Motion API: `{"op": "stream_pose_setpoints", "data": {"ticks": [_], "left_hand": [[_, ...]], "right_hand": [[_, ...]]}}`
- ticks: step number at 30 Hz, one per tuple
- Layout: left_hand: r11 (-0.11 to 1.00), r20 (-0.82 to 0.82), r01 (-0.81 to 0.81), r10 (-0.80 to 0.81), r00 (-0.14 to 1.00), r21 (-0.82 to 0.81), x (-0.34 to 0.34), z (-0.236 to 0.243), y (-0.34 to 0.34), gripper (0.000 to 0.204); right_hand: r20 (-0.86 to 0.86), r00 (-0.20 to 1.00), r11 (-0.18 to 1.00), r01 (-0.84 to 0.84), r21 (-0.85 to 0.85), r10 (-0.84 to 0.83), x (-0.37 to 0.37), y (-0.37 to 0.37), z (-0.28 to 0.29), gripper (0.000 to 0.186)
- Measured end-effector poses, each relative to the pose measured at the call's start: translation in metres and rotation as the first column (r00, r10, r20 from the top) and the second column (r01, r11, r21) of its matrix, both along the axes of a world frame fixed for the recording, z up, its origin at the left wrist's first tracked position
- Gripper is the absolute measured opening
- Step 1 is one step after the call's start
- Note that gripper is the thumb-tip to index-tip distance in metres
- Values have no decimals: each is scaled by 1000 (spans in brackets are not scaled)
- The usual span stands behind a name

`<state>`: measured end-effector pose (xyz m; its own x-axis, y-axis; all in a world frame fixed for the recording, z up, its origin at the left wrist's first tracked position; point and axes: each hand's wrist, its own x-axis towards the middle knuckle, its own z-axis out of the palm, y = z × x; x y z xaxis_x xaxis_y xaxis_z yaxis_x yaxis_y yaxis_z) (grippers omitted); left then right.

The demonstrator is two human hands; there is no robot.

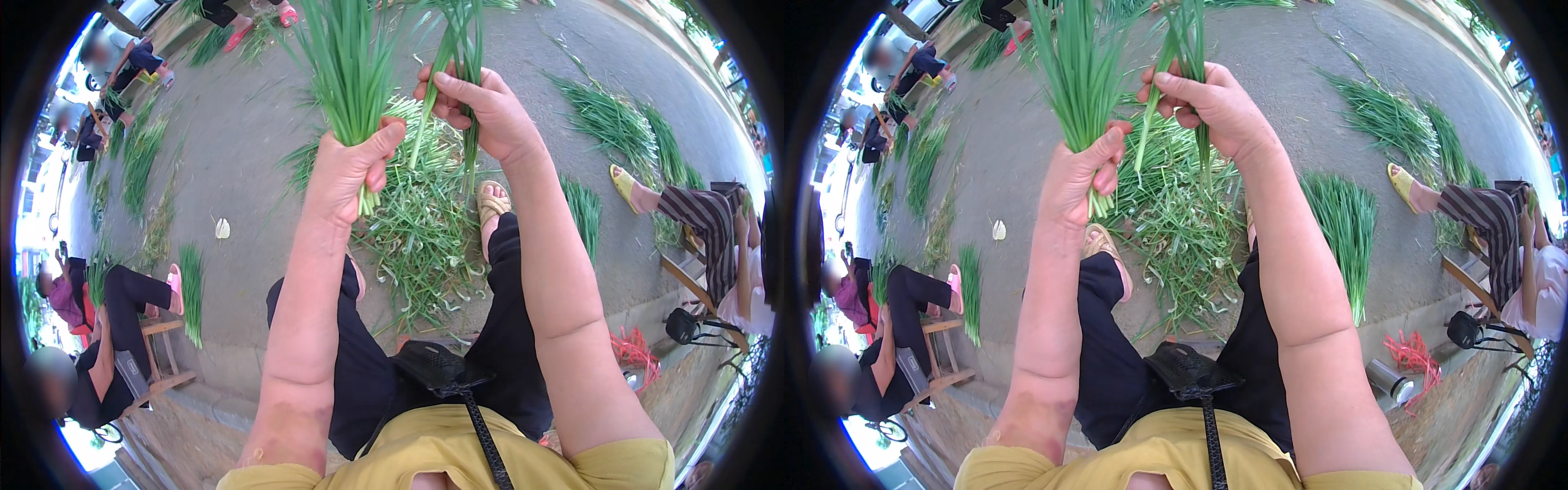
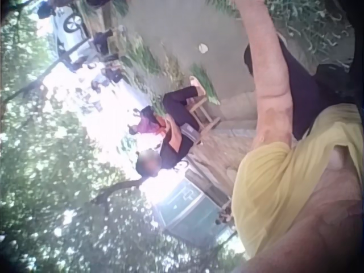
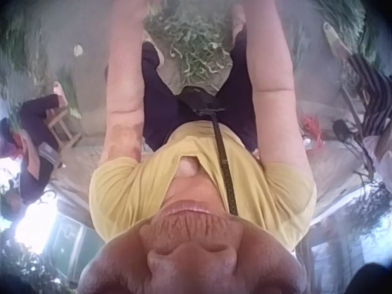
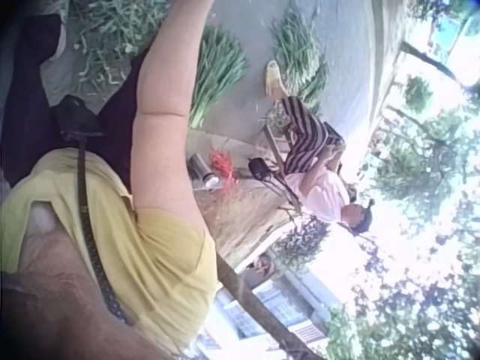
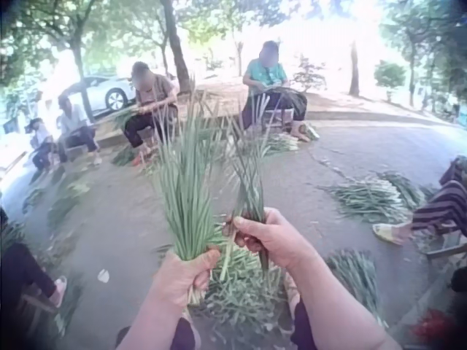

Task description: The person sits on a low stool outdoors and repeatedly snaps the white ends off green stalks, likely chives or scallions, by hand. The trimmed ends fall to the ground while the person continues processing the bunch.

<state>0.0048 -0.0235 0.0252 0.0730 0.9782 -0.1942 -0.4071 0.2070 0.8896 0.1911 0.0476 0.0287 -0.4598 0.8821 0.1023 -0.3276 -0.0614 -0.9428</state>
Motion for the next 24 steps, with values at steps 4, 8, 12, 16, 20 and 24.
{"op": "stream_pose_setpoints", "data": {"ticks": [4, 8, 12, 16, 20, 24], "left_hand": [[997, -69, -17, 22, 997, 72, 7, -5, 2, 20], [997, -75, -2, 8, 997, 73, 6, -4, 0, 19], [998, -74, -21, 25, 997, 63, 4, -6, 0, 15], [996, -115, -49, 58, 992, 79, 4, -7, 0, 12], [997, -34, -39, 41, 999, 62, 3, -5, 1, 12], [997, -30, -46, 48, 998, 66, 4, -4, 0, 12]], "right_hand": [[54, 998, 1000, -26, -10, 27, -12, -6, -3, 23], [74, 997, 1000, -29, -13, 29, -14, -8, -1, 20], [79, 996, 999, -41, -5, 42, -14, -10, 0, 22], [67, 996, 999, -50, -4, 50, -14, -7, -3, 24], [53, 997, 998, -60, -30, 61, -12, -8, 1, 26], [39, 999, 998, -27, -54, 30, -14, -11, 5, 21]]}}
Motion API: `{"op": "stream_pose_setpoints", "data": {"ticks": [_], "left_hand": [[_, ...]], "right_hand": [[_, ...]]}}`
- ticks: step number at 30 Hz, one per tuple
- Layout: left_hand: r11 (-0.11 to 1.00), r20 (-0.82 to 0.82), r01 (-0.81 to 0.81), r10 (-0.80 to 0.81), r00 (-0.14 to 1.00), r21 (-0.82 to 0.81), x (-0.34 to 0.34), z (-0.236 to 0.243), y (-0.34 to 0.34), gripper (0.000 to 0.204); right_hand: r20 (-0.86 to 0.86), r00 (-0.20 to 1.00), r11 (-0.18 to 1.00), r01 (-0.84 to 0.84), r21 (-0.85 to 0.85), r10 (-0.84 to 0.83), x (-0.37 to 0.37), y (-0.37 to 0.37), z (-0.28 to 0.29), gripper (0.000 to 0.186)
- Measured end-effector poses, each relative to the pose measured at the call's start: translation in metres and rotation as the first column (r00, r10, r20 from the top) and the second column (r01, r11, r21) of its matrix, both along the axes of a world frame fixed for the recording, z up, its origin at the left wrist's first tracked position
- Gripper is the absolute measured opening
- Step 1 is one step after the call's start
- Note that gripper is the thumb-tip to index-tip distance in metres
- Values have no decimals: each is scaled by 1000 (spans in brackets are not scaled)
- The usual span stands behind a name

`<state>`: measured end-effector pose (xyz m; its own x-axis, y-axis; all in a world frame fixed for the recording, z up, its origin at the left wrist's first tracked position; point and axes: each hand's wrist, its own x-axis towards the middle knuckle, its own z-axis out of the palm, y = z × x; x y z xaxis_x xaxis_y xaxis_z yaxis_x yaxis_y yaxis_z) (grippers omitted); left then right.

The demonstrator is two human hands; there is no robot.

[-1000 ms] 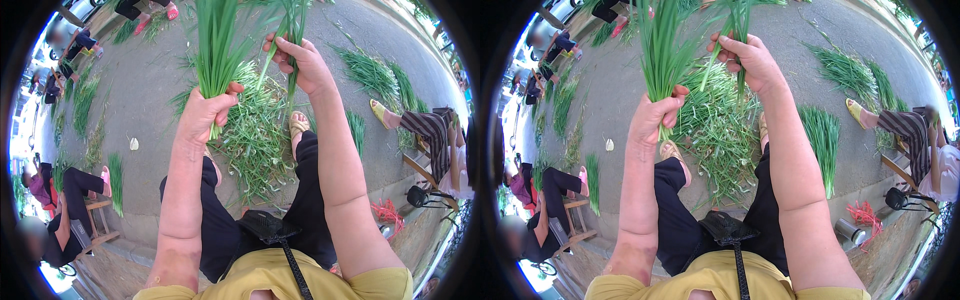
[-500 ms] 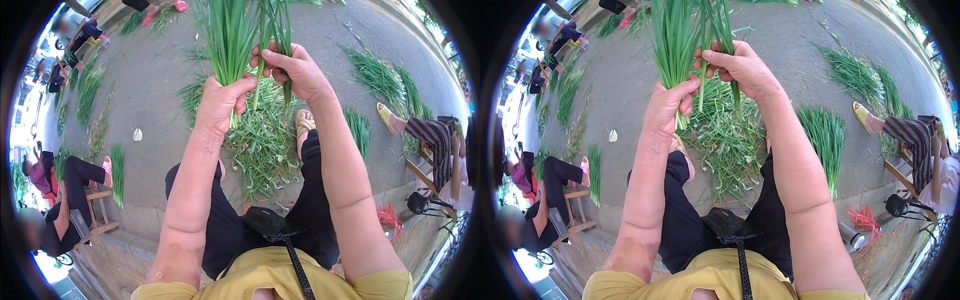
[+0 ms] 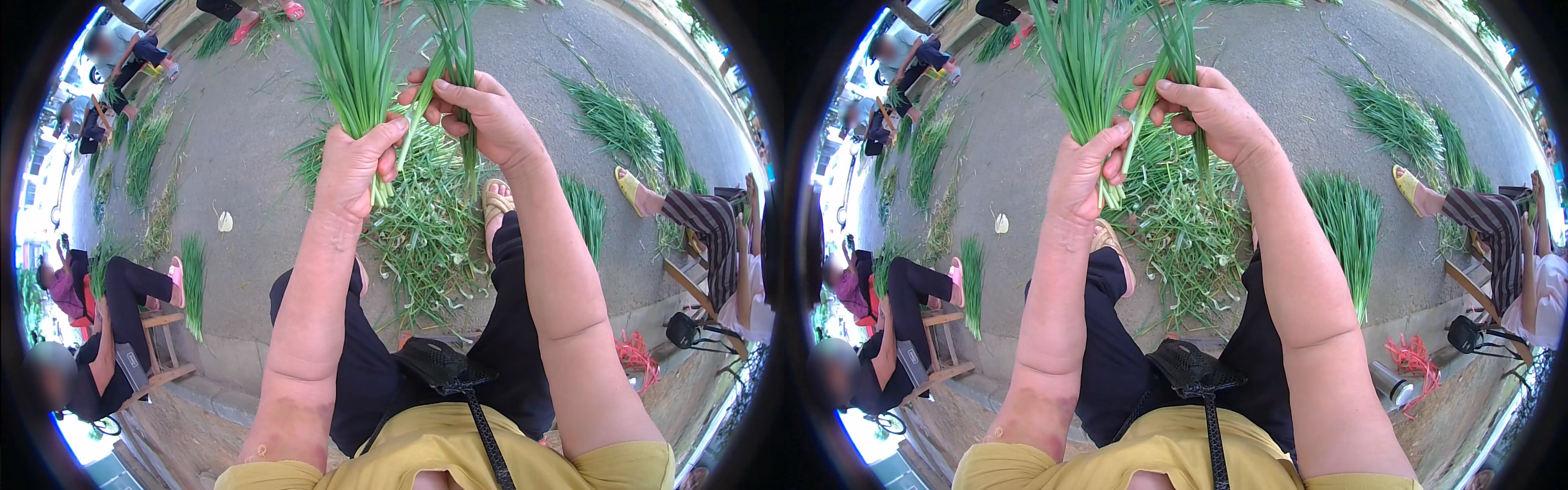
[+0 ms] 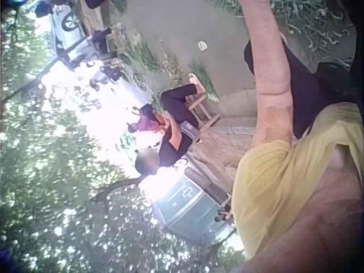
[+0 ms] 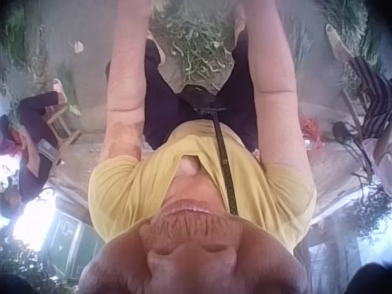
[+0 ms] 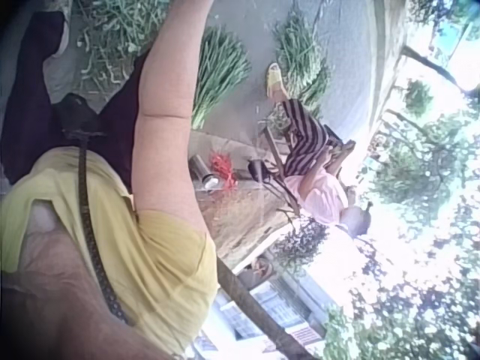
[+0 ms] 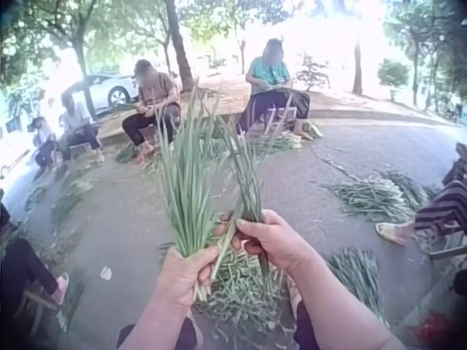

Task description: The person sits on a low stool outdoors and repeatedly snaps the white ends off green stalks, likely chives or scallions, by hand. The trimmed ends fall to the ground while the person continues processing the bunch.

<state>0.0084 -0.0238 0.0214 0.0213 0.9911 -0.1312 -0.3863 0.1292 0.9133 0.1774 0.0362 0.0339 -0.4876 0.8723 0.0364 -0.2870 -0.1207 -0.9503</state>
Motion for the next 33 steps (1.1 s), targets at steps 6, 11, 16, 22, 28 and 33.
{"op": "stream_pose_setpoints", "data": {"ticks": [6, 11, 16, 22, 28, 33], "left_hand": [[995, -11, -101, 101, 995, -20, 1, -3, 2, 13], [987, 45, -162, 162, 986, -18, -1, -9, 4, 11], [969, 116, -239, 246, 962, -65, 3, -19, 7, 10], [935, 156, -351, 354, 922, -51, -2, -23, 7, 10], [989, 38, -136, 139, 990, -61, -22, -10, -3, 10], [994, -130, 52, -64, 989, -93, -30, -6, -14, 11]], "right_hand": [[82, 992, 988, 109, -110, -100, 4, 10, -12, 21], [15, 964, 941, 262, -214, -265, 2, 9, -12, 20], [-20, 927, 908, 364, -206, -376, 6, 13, -16, 13], [-48, 778, 762, 597, -251, -626, 27, 30, -21, 11], [-112, 480, 489, 812, -320, -870, 82, 47, -21, 10], [-148, 214, 244, 940, -239, -966, 116, 47, -10, 8]]}}
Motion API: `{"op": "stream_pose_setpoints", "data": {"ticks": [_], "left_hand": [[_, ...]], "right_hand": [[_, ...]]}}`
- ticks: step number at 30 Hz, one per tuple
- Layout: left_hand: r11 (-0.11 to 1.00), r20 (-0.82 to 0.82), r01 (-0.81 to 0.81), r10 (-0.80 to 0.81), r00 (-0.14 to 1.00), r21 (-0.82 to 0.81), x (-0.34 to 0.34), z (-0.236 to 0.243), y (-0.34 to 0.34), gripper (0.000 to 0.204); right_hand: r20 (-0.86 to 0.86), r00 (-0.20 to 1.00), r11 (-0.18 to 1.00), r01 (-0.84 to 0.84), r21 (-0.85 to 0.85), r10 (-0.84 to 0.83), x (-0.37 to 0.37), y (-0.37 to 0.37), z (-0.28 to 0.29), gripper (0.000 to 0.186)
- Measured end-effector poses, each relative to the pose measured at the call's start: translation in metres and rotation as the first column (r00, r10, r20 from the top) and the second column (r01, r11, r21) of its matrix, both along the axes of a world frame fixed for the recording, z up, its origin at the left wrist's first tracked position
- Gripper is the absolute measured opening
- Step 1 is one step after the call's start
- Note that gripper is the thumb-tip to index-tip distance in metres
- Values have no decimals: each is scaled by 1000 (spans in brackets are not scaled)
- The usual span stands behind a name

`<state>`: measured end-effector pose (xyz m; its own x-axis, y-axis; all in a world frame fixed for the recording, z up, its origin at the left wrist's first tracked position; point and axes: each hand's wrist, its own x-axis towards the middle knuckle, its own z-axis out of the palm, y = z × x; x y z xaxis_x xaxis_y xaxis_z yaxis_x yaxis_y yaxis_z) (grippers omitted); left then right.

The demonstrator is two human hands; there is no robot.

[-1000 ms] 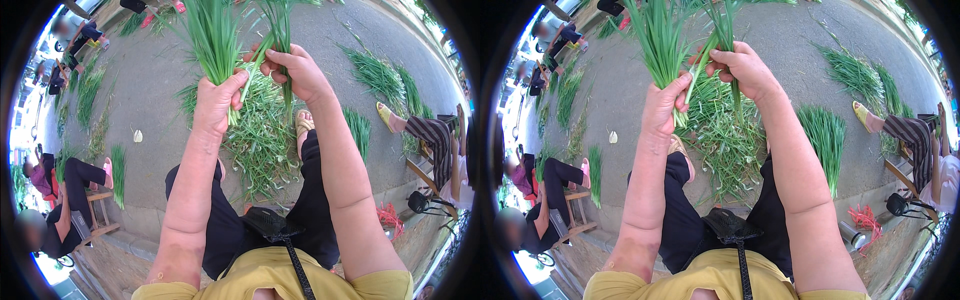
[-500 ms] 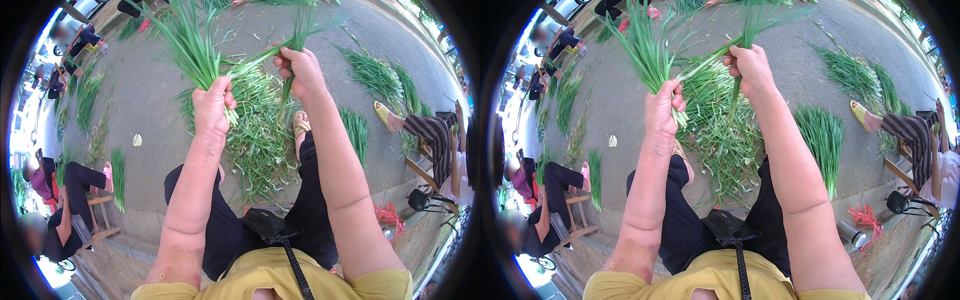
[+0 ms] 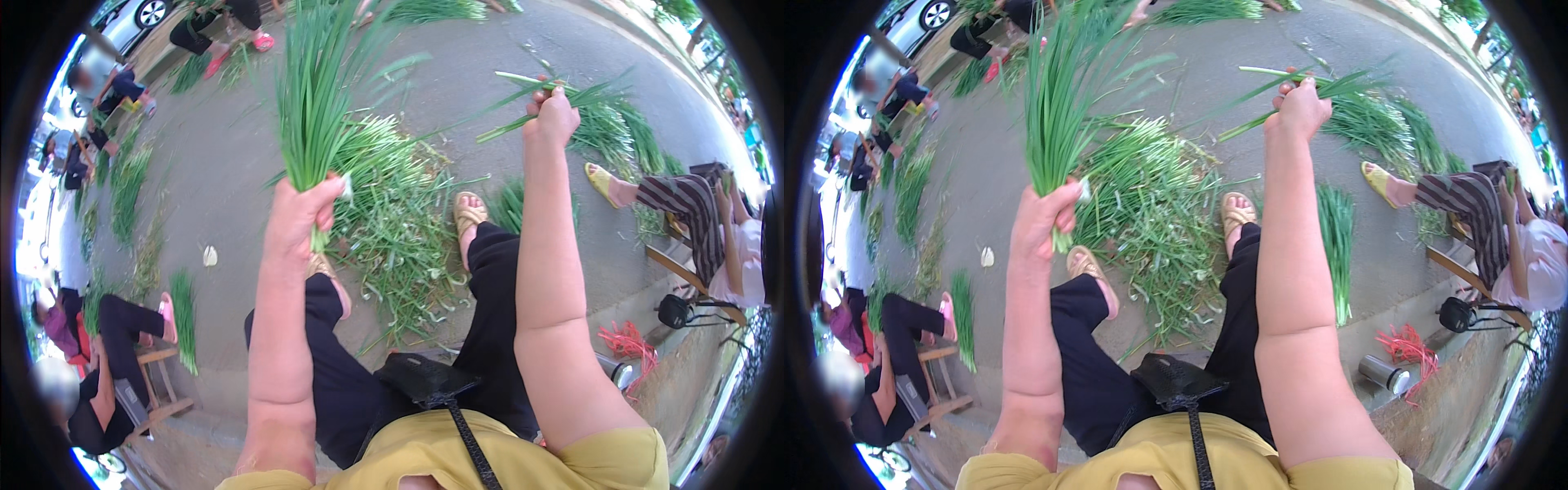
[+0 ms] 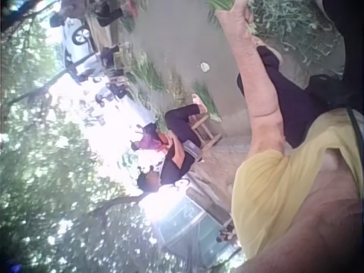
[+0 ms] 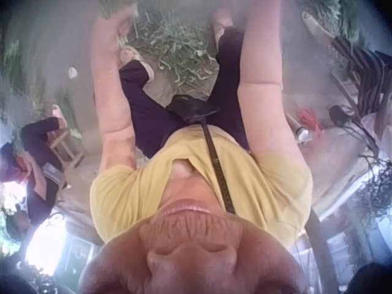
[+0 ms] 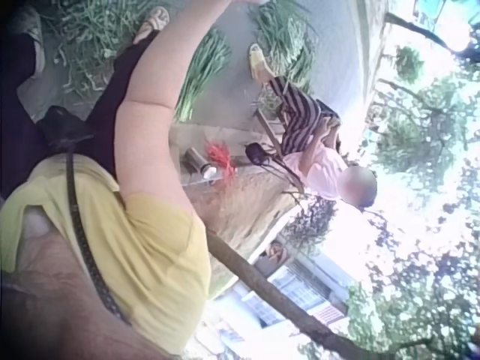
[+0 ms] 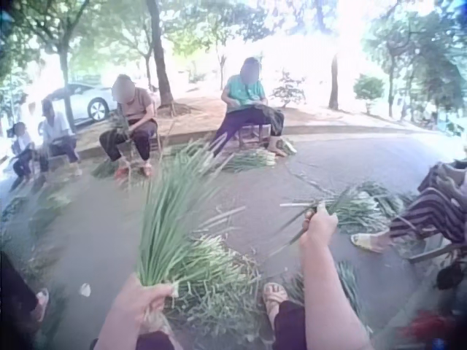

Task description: The person sits on a low stool outdoors and repeatedly snaps the white ends off green stalks, likely chives or scallions, by hand. The trimmed ends fall to the ground while the person continues processing the bunch.

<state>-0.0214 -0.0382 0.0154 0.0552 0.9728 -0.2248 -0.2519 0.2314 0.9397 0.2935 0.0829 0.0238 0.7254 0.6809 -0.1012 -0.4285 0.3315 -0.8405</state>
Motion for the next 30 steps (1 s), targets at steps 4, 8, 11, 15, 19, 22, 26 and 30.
{"op": "stream_pose_setpoints", "data": {"ticks": [4, 8, 11, 15, 19, 22, 26, 30], "left_hand": [[995, -144, 94, -98, 985, -31, -9, 7, -10, 13], [978, -160, 207, -207, 965, -17, -22, 12, -15, 17], [979, -67, 204, -202, 977, 26, -24, 12, -15, 22], [993, 160, 112, -118, 980, 47, -11, 6, 1, 19], [996, 447, 88, -71, 892, -18, 1, -15, 25, 19], [989, 439, 115, -65, 896, -89, 12, -19, 34, 21], [991, 439, 101, -51, 897, -89, 25, -24, 30, 26], [985, 388, 144, -98, 917, -91, 26, -21, 28, 33]], "right_hand": [[27, 996, 996, 79, 49, -81, 28, -2, -4, 8], [47, 996, 996, 75, 57, -78, 39, -8, 0, 7], [67, 997, 998, -28, 64, 23, 32, -10, 2, 8], [195, 840, 852, -522, 35, 506, -15, -21, 6, 12], [233, 411, 444, -890, -108, 881, -78, -42, 9, 16], [195, 273, 311, -930, -196, 942, -113, -60, 7, 18], [191, 267, 308, -922, -236, 945, -129, -65, 6, 19], [179, 265, 301, -929, -216, 947, -132, -61, 4, 23]]}}
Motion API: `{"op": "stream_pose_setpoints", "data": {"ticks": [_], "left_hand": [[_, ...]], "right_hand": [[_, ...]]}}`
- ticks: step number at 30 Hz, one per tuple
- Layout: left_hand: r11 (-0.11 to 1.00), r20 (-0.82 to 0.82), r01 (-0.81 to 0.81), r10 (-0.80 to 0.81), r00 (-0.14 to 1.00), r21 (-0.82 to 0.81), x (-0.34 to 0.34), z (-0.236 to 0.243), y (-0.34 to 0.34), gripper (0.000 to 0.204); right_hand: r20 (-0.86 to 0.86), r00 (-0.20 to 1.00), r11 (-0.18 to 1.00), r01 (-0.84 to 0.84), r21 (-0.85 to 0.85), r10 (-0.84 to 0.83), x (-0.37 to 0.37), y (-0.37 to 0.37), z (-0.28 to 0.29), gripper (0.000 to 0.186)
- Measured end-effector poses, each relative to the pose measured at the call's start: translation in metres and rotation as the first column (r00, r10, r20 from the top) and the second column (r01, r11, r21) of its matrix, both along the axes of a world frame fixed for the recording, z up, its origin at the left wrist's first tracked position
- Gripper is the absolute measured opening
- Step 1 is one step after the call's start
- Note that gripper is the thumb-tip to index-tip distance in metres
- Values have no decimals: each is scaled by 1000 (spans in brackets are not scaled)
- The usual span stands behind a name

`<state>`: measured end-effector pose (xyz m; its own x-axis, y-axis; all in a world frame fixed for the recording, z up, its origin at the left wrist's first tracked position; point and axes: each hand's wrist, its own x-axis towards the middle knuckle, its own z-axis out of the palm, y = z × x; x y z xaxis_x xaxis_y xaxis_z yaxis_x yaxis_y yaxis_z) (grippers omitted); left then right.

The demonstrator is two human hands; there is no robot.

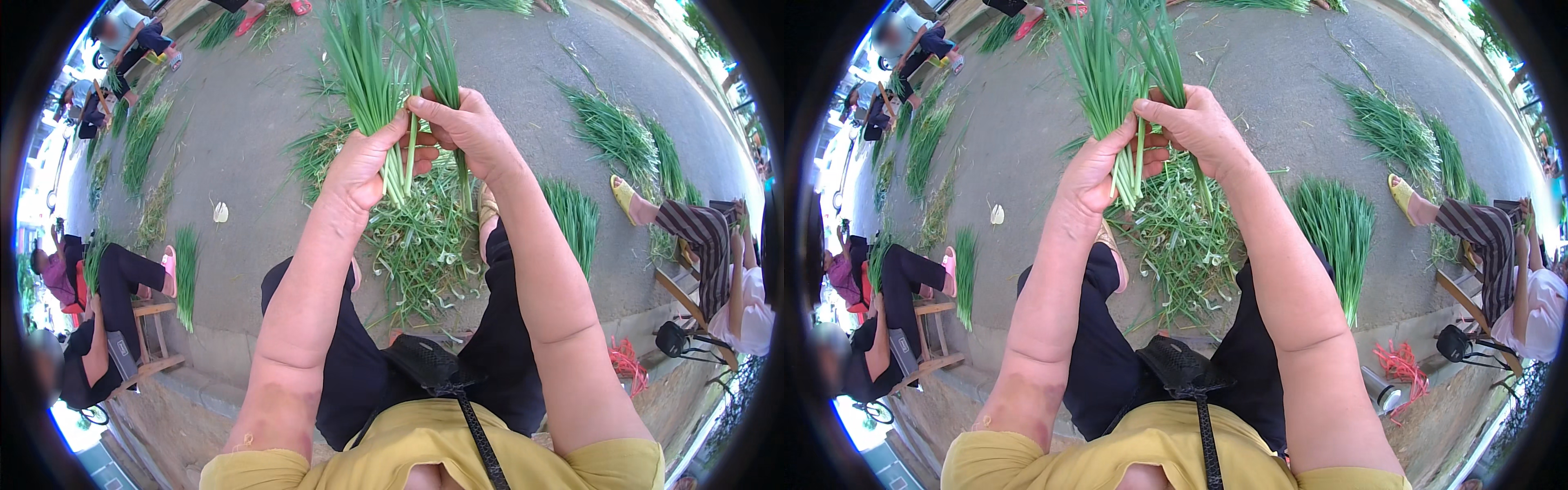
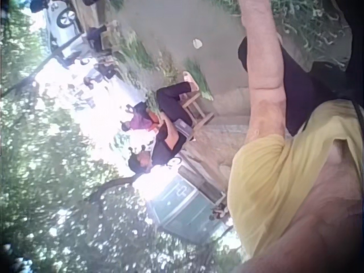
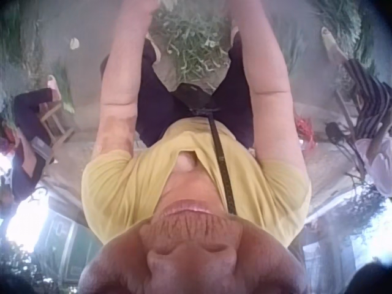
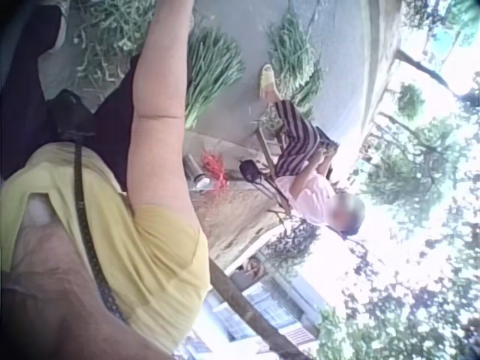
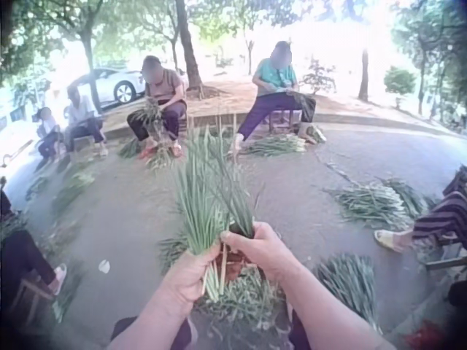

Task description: The person sits on a low stool outdoors and repeatedly snaps the white ends off green stalks, likely chives or scallions, by hand. The trimmed ends fall to the ground while the person continues processing the bunch.

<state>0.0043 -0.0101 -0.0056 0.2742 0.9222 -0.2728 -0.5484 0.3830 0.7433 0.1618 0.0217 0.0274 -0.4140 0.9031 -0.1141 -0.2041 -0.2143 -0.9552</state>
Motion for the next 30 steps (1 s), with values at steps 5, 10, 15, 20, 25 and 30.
{"op": "stream_pose_setpoints", "data": {"ticks": [5, 10, 15, 20, 25, 30], "left_hand": [[1000, 6, 29, -29, 1000, -8, -1, 5, -2, 32], [996, 251, 63, -44, 967, -66, -5, 8, -1, 33], [1000, 190, -17, 20, 982, -22, -10, 14, -4, 26], [999, -27, -20, 21, 999, 32, -4, 17, -12, 17], [999, -66, 8, -6, 998, 43, 10, 16, -21, 22], [997, -72, 53, -49, 996, 53, 10, 18, -20, 20]], "right_hand": [[97, 994, 992, 43, 120, -55, -5, 5, -11, 25], [-16, 995, 996, 94, 8, -94, -7, 9, -8, 28], [-608, 790, 979, -57, -195, -75, 16, 44, -21, 34], [-872, 485, 949, -234, -210, -73, 21, 49, -21, 37], [-859, 510, 976, -159, -150, -49, 19, 52, -24, 40], [-726, 659, 976, 62, -209, -198, 7, 47, -19, 34]]}}
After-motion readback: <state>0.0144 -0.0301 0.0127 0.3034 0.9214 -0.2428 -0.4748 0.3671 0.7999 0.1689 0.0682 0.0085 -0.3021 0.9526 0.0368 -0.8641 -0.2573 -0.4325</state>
